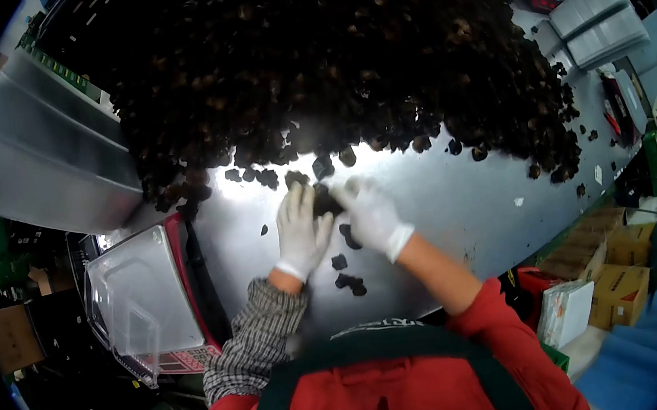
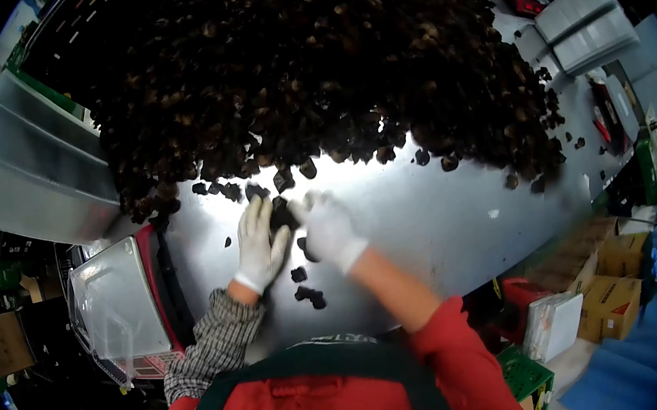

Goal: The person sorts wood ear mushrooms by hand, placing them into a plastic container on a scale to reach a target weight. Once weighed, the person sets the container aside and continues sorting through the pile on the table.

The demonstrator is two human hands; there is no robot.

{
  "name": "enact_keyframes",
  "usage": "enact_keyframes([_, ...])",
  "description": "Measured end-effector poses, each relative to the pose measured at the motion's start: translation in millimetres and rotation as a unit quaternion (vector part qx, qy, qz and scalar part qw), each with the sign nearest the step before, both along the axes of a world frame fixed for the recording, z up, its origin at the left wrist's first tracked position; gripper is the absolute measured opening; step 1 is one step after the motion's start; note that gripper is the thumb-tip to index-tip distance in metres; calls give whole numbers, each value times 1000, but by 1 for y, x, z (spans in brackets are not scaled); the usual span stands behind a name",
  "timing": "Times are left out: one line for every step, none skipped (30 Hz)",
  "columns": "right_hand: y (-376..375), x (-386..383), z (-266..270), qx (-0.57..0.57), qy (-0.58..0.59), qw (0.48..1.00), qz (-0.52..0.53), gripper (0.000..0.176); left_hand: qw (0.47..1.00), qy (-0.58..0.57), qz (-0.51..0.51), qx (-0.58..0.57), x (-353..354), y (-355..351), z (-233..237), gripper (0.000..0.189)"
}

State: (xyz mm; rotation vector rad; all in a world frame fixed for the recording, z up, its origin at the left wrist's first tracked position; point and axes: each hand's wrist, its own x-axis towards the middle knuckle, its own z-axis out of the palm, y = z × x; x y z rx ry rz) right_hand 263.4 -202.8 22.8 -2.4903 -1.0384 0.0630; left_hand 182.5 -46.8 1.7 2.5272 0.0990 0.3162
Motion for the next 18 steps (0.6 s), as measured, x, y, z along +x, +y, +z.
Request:
enact_keyframes([-1,-16,2,25,6,999,43,46,999,-6,-37,-21,-10,-2,7,60])
enact_keyframes([-7,-28,8,79,35,992,90,47,997,-17,-69,-29,-25,-2,15,57])
enact_keyframes([-11,-28,16,133,62,980,136,48,994,-31,-100,-35,-33,1,22,55])
enact_keyframes([-12,-18,29,150,108,970,155,49,995,-54,-81,-27,-29,6,27,55])
enact_keyframes([-14,0,26,142,101,974,148,48,995,-73,-63,-22,-30,10,30,54])
enact_keyframes([-10,24,28,139,50,983,112,50,998,-57,-35,-11,-19,20,32,56])
enact_keyframes([-3,55,30,138,-3,987,77,52,995,-97,-27,-20,3,31,29,58])
enact_keyframes([5,89,30,120,-55,990,47,54,992,-127,-9,12,27,43,23,60])
enact_keyframes([14,120,30,100,-107,989,15,56,992,-116,25,40,53,53,26,63])
enact_keyframes([26,144,24,67,-134,989,-22,56,991,-104,58,67,79,63,30,66])
enact_keyframes([34,161,16,32,-160,985,-58,57,987,-108,96,74,104,73,28,66])
enact_keyframes([42,169,12,-6,-140,987,-73,57,975,-78,153,141,125,82,25,65])
enact_keyframes([48,169,9,-45,-119,988,-89,57,962,-15,206,180,142,87,24,65])
enact_keyframes([51,165,6,-82,-90,990,-77,58,966,26,216,142,149,88,21,65])
enact_keyframes([51,151,3,-60,-102,991,-66,55,967,64,225,105,155,87,18,64])
enact_keyframes([46,137,-2,-13,-82,996,-32,53,977,90,185,57,148,76,24,62])
enact_keyframes([39,118,-8,34,-59,998,1,50,987,66,131,60,135,63,21,56])
enact_keyframes([29,96,-4,44,-75,996,34,45,996,2,67,62,116,48,13,48])
